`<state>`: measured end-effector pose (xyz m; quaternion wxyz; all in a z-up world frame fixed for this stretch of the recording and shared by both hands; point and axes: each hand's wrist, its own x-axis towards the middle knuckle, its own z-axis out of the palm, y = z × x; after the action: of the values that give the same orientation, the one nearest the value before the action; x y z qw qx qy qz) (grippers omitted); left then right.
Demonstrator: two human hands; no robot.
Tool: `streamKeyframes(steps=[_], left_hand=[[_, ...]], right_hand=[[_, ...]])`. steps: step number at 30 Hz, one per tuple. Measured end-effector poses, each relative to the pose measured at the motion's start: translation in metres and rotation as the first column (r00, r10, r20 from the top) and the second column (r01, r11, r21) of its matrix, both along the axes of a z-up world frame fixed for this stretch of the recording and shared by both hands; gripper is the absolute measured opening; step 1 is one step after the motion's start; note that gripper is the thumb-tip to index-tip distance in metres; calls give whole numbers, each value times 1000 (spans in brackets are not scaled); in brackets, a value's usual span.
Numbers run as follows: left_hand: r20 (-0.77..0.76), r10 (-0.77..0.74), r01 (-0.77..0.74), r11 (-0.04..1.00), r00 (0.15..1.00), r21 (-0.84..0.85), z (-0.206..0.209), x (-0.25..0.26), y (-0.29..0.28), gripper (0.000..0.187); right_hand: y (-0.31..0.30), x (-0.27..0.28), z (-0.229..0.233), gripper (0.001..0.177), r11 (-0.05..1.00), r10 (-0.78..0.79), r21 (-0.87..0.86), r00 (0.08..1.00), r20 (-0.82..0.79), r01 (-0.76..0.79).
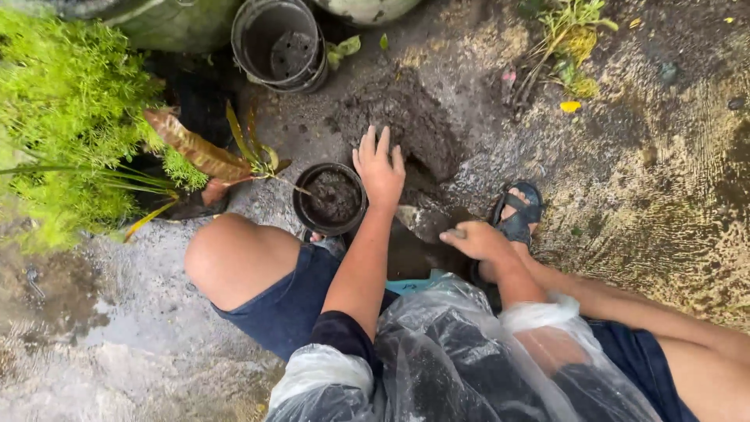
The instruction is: The person scoops wet soil from the ground into a small black pot using a small trowel. They then place a plant into the pot and continue to fill it with soil, patting it down around the plant.
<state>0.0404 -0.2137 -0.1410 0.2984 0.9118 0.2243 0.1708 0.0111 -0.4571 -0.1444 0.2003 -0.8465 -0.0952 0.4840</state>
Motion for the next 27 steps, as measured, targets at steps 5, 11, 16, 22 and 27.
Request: streamKeyframes(steps=[5, 11, 16, 22, 27], left_hand=[[-22, -23, 22, 999, 1000, -34, -13, 2, -7, 30], [-55, -80, 77, 995, 995, -56, -17, 0, -10, 28], [-77, -36, 32, 998, 996, -60, -9, 9, -1, 24], [-41, 69, -71, 997, 997, -43, -23, 11, 13, 27], [-36, 38, -39, 999, 999, -29, -31, -5, 5, 25]], right_hand=[[-8, -5, -31, 63, 991, 79, -110, 997, -25, -81], [1, 1, -37, 59, 987, 48, -151, 997, -59, -57], [6, 9, -31, 56, 990, 20, -136, 996, -88, -32], [-5, -2, -62, 54, 985, 14, -168, 988, -152, -39], [-12, -12, -55, 58, 981, 47, -189, 999, 3, -46]])
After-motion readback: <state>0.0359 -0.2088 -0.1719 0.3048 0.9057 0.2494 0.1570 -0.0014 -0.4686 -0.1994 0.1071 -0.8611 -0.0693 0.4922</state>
